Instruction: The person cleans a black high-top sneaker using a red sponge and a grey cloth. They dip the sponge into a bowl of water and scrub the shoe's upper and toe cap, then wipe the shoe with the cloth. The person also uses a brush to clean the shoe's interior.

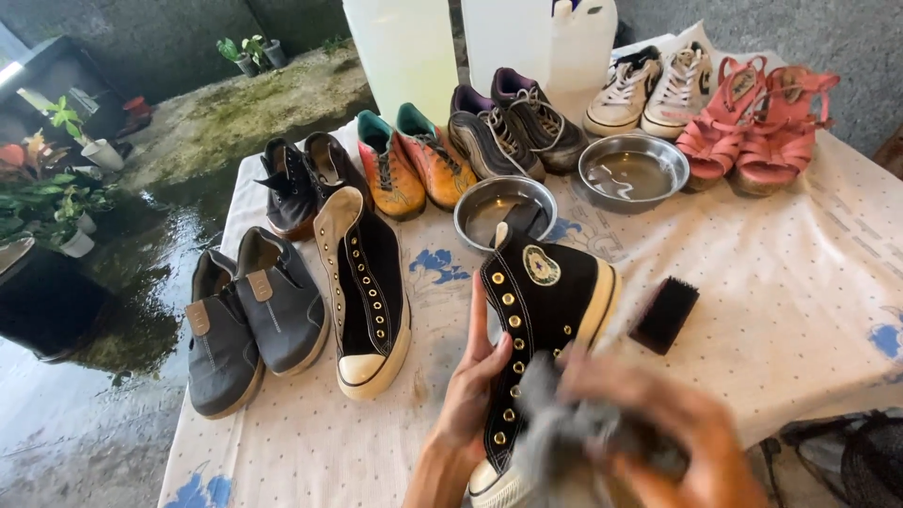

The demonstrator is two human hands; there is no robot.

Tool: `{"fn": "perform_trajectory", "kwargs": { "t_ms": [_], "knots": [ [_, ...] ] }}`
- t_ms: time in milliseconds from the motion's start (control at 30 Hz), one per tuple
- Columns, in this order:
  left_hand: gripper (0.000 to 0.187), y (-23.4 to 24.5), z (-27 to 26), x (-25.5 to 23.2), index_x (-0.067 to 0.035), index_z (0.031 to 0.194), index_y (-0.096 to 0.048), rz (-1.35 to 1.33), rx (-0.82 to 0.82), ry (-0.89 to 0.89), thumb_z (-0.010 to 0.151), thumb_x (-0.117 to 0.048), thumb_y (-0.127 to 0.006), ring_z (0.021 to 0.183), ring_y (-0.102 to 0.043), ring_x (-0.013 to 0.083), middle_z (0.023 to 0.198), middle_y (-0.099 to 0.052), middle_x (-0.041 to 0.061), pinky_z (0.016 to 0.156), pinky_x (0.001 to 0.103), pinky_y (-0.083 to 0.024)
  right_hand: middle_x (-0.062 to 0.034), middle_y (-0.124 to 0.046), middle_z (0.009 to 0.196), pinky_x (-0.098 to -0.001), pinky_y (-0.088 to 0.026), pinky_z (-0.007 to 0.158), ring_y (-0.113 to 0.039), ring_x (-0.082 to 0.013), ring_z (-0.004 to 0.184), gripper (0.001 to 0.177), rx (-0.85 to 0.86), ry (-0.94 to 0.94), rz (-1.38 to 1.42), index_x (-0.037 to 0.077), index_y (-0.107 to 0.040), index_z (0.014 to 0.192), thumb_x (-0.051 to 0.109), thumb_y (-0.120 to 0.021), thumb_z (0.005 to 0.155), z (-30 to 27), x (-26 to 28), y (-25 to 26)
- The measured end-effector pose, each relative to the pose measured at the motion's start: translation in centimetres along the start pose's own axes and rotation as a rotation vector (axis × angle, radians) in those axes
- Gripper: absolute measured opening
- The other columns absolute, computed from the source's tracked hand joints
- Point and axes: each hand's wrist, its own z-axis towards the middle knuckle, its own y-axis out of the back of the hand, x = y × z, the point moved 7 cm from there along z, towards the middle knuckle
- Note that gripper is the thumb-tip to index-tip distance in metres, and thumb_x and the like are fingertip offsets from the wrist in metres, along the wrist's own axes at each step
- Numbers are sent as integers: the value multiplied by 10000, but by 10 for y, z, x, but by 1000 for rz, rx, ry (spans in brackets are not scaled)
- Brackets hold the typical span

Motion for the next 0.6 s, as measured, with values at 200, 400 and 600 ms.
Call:
{"fn": "perform_trajectory", "kwargs": {
  "t_ms": [200,400,600],
  "knots": [
    [879,1,1,16,-583,1540,-139,-28,82,54,863,-331,-640,1513,-334,320,1745,-177,9,1160,548,-256,-153,-437,1567,-429,-640,828,-530,-365,1373,679,-167,183,-753,229,-601,1374,144,-757,719,4,-37,-50],
    [823,6,2,7,-531,1555,-206,-29,-18,76,919,-167,-579,1571,-231,159,1727,79,-122,1186,395,-302,-108,-678,1306,-357,-544,957,-666,-244,1184,426,-175,216,-803,148,-704,1197,166,-707,771,-8,5,-70],
    [816,10,22,20,-290,1630,8,43,297,-277,1014,-21,-454,1532,245,65,1711,199,-115,1234,313,-9,57,-588,1490,-227,-272,1171,-496,-2,1405,650,264,-466,-114,207,-682,1330,434,-165,1008,-117,-107,-159]
  ]
}}
